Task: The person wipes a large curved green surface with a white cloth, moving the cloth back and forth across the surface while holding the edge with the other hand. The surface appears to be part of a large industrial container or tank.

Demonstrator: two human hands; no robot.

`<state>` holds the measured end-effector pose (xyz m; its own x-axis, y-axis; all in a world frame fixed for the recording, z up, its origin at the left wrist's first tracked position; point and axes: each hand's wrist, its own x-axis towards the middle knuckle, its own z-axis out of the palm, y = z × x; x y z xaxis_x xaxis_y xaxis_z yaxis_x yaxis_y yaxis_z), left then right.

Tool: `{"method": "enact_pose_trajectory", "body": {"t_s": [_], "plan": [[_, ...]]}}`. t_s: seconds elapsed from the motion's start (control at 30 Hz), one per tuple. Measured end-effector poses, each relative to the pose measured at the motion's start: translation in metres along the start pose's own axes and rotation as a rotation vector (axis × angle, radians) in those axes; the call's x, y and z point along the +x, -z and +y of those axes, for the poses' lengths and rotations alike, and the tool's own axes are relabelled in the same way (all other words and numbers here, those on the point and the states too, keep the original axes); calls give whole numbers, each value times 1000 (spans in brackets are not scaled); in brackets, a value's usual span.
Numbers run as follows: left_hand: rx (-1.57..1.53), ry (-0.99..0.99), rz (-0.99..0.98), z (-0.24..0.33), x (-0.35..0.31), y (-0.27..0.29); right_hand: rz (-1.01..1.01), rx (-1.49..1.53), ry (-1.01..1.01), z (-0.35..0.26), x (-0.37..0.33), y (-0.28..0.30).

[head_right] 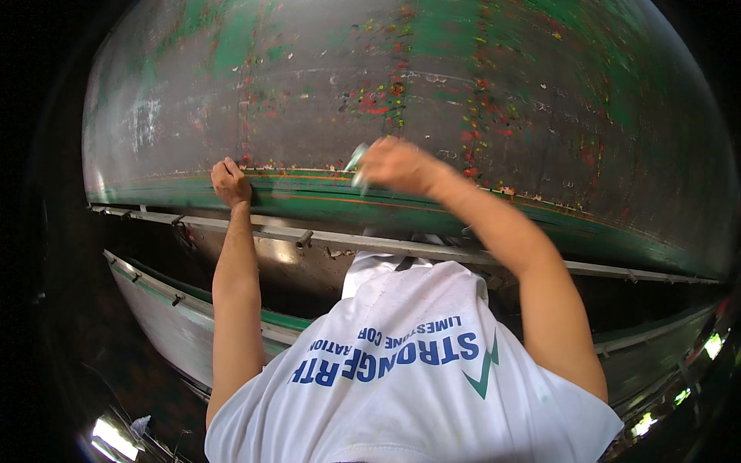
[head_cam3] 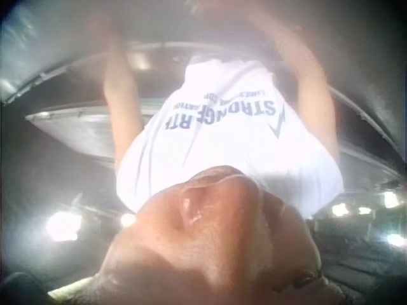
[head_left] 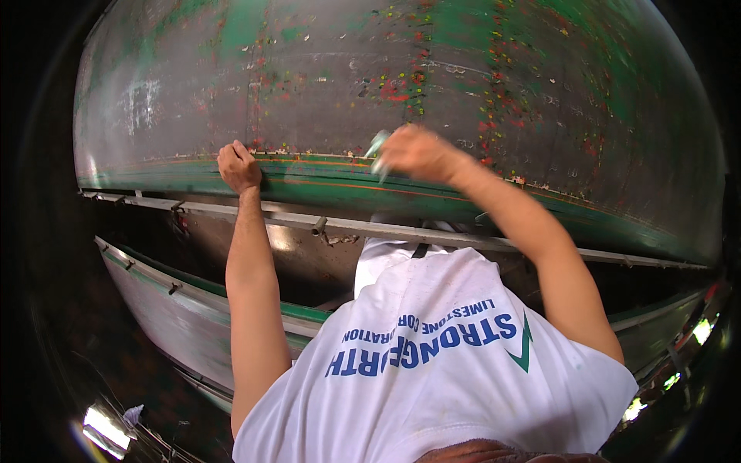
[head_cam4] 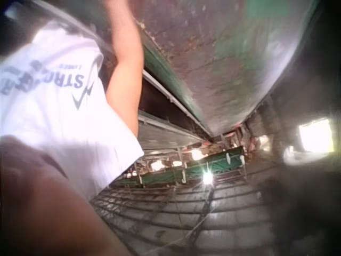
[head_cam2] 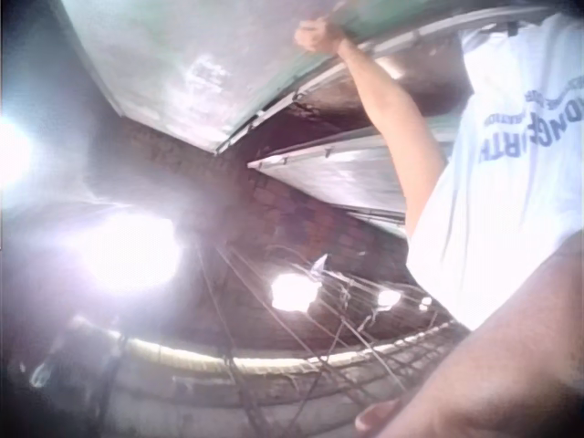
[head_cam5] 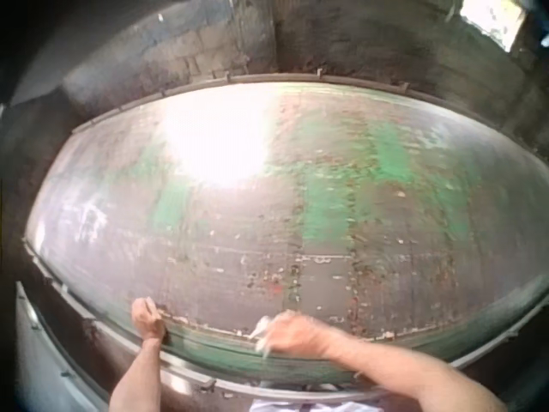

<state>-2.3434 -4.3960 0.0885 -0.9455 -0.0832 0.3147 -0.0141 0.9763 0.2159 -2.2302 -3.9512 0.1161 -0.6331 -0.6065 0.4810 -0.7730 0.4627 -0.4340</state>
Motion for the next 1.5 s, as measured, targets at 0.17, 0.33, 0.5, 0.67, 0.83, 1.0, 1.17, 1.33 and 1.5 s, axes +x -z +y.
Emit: {"method": "enact_pose_trajectory", "body": {"t_s": [0.17, 0.33, 0.5, 0.67, 0.83, 1.0, 1.17, 1.33, 1.5], "plan": [[-17, -11, -6, 0, 0, 1, 281, -364, -668, 97, -43, 64], [-33, -14, 8, 2, 2, 2, -109, -29, -193, -50, -16, -18], [-60, -4, -2, 0, -1, 3, -88, -188, -183, 27, -8, 24], [-106, -20, 32, 1, 1, 3, 229, -417, -745, 60, -9, 18], [-244, 2, 49, -4, 0, 3, -19, -123, -369, -87, -4, -56], [-390, 18, 74, -11, -3, 0, 112, -451, -530, 15, -27, -4], [-500, 30, 42, -13, -1, 4, 515, -819, -1088, 65, 22, -38], [-561, 33, 36, -13, -2, 9, 106, -305, -546, -13, 64, -68], [-630, 32, 50, -15, -3, 7, 365, -671, -924, 79, 34, -2]]}}
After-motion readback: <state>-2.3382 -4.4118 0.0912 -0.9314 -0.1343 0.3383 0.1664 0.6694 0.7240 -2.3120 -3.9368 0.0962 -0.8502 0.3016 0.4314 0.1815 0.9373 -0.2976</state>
